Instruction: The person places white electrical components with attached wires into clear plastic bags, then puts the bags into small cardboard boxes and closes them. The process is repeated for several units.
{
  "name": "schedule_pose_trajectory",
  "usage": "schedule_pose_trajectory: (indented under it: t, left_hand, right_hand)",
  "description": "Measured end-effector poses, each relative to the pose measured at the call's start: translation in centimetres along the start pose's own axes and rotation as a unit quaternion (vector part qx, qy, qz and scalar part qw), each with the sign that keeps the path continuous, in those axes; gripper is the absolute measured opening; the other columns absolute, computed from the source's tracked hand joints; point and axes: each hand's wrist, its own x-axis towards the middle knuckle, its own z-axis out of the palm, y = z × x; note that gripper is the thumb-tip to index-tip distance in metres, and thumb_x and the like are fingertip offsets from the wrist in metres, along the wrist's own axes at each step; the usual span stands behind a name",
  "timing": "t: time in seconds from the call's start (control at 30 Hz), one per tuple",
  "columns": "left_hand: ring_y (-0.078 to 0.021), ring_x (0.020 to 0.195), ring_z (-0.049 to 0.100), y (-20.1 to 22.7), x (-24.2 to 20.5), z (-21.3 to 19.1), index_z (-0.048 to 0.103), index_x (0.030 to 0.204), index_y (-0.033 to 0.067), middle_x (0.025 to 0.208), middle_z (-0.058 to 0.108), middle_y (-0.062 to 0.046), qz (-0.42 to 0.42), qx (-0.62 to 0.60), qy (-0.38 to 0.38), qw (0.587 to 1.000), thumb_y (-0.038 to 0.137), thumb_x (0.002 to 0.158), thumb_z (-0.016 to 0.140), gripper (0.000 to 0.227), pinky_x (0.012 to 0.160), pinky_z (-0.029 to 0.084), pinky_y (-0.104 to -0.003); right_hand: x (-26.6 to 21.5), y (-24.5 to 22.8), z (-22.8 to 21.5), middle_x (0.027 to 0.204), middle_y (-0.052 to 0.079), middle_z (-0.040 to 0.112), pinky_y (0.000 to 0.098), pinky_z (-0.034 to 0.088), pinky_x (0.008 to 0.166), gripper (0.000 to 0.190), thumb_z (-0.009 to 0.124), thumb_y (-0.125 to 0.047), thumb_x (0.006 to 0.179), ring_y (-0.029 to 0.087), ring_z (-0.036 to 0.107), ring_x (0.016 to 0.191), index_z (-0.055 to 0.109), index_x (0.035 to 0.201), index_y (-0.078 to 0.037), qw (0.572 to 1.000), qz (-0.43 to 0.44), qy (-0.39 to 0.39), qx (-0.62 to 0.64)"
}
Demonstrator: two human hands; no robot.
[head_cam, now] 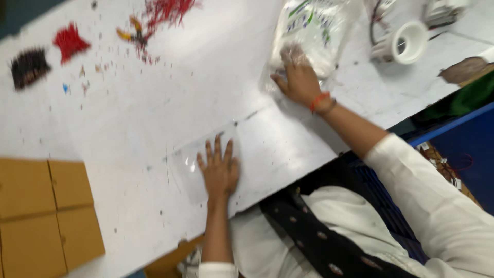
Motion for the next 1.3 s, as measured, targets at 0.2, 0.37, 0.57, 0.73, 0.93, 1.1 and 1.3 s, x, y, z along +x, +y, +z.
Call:
schedule_pose_trajectory:
  t: [0.2, 0.37, 0.57, 0.73, 0.93, 1.1, 1.3]
  left_hand:
    - [-0.0357, 0.155, 0.010, 6.9, 0.5, 2.0, 0.042, 0.154, 0.0269, 0.168, 0.019, -0.010, -0.031, -0.021, -0.056, 0.998, 0.045, 0.097, 0.048, 0.060, 0.121, 0.001, -0.064]
    - [-0.0367, 0.157, 0.012, 8.5, 0.8, 2.4, 0.043, 0.157, 0.0168, 0.169, 0.023, -0.012, -0.039, -0.004, 0.004, 0.999, 0.038, 0.104, 0.042, 0.057, 0.123, 0.003, -0.064]
    - [-0.0383, 0.155, 0.015, 8.0, 0.2, 2.1, 0.042, 0.154, 0.0109, 0.166, 0.028, -0.015, -0.037, -0.034, 0.000, 0.999, 0.041, 0.103, 0.044, 0.059, 0.121, 0.004, -0.064]
    - [-0.0380, 0.156, 0.020, 8.0, -0.1, 2.1, 0.041, 0.156, 0.0089, 0.167, 0.030, -0.015, -0.022, -0.050, 0.031, 0.998, 0.035, 0.102, 0.047, 0.061, 0.122, 0.007, -0.063]
    - [-0.0378, 0.155, 0.022, 7.6, -0.4, 2.3, 0.039, 0.158, 0.0107, 0.166, 0.032, -0.015, -0.015, -0.092, 0.038, 0.995, 0.031, 0.102, 0.048, 0.059, 0.123, 0.008, -0.063]
    - [-0.0362, 0.156, 0.022, 7.5, -0.4, 2.0, 0.042, 0.157, 0.0130, 0.166, 0.034, -0.014, -0.014, -0.103, 0.034, 0.994, 0.031, 0.104, 0.046, 0.056, 0.124, 0.006, -0.061]
    - [-0.0350, 0.154, 0.026, 7.4, -0.5, 2.2, 0.050, 0.152, 0.0110, 0.162, 0.040, -0.014, 0.001, -0.118, 0.047, 0.992, 0.032, 0.105, 0.047, 0.052, 0.125, 0.008, -0.057]
  right_hand:
    - [-12.5, -11.9, 0.3, 0.107, 0.016, 0.063, 0.0464, 0.048, 0.086, 0.042, 0.077, -0.034, 0.090, 0.035, 0.057, 0.099, 0.070, 0.115, -0.002, 0.985, 0.030, -0.103, 0.136]
    - [-12.0, -14.3, -1.5, 0.113, 0.013, 0.062, 0.0440, 0.048, 0.090, 0.038, 0.073, -0.031, 0.096, 0.030, 0.058, 0.104, 0.068, 0.119, -0.002, 0.988, 0.054, -0.015, 0.144]
    - [-12.3, -13.4, -2.0, 0.096, 0.008, 0.064, 0.0403, 0.041, 0.076, 0.025, 0.076, -0.026, 0.084, 0.029, 0.058, 0.087, 0.079, 0.104, -0.012, 0.998, -0.012, -0.027, 0.047]
    - [-12.6, -13.6, -0.7, 0.110, 0.007, 0.074, 0.0357, 0.054, 0.082, 0.013, 0.074, -0.016, 0.093, 0.023, 0.070, 0.093, 0.076, 0.106, -0.012, 0.957, 0.111, -0.085, 0.255]
    - [-13.4, -11.6, -0.8, 0.119, 0.019, 0.072, 0.0316, 0.061, 0.084, 0.056, 0.066, -0.001, 0.091, 0.021, 0.075, 0.100, 0.044, 0.143, 0.002, 0.694, 0.349, -0.184, 0.602]
    - [-12.7, -10.0, -1.3, 0.106, 0.019, 0.075, 0.0305, 0.061, 0.082, 0.040, 0.070, -0.003, 0.088, 0.019, 0.074, 0.089, 0.062, 0.125, 0.010, 0.619, 0.365, -0.225, 0.658]
    - [-13.2, -11.7, -1.0, 0.076, 0.023, 0.064, 0.0344, 0.045, 0.057, 0.030, 0.073, -0.012, 0.101, 0.022, 0.054, 0.061, 0.073, 0.098, 0.017, 0.750, 0.403, -0.270, 0.450]
